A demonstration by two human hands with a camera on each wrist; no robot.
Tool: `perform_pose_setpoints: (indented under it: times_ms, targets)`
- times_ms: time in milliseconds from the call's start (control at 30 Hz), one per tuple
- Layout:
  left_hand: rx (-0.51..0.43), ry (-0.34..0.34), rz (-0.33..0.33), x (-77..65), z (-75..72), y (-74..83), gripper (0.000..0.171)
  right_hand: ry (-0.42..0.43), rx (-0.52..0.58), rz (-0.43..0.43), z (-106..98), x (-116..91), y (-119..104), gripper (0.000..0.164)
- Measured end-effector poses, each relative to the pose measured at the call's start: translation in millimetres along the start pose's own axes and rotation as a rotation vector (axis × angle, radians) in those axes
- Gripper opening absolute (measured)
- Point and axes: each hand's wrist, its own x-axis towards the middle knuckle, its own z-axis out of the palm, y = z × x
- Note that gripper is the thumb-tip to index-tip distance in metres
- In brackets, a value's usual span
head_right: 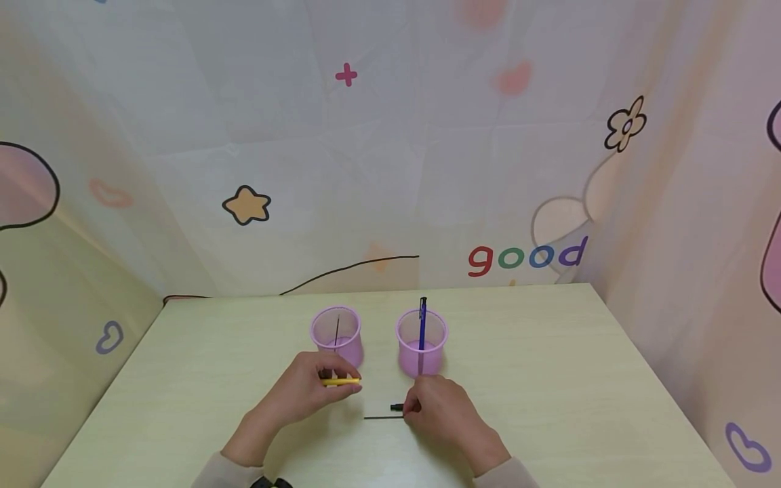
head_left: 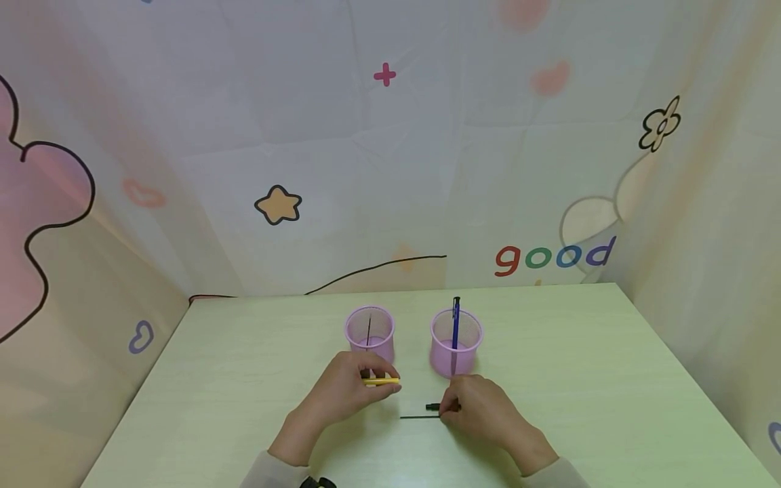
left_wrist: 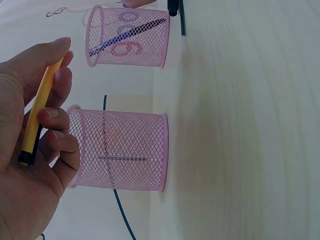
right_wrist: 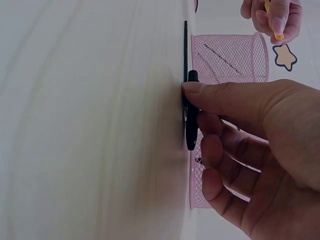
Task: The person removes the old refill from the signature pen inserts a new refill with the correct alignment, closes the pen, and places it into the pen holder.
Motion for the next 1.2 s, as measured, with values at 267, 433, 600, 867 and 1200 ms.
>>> perform_pose_setpoints:
  times_ms: [267, 433, 600, 867, 1200]
  targets:
    - [-0.002, -0.008, -0.007, -0.3, -0.1, 0.9, 0.007, 0.006, 0.011, -0.005, 0.1, 0.1, 1.5, 0.012]
    - [-0.006, -0.012, -0.007, -0.2, 0.4, 1.4, 0.007, 0.009, 0.023, -0.011, 0.1, 0.1, 2.1, 0.012]
    - [-0.001, -0.012, -0.006, -0.3, 0.7, 1.7, 0.007, 0.003, 0.035, -0.008, -0.2, 0.1, 2.2, 0.012]
    - [-0.006, -0.007, -0.005, -0.6, 0.0, 3.1, 0.007, 0.018, 0.04, -0.011, -1.6, 0.6, 2.0, 0.011]
    - [0.004, -0.006, 0.008, -1.3, 0.0, 1.4, 0.007, 0.033, 0.097, -0.013, -4.2, 2.8, -1.3, 0.009]
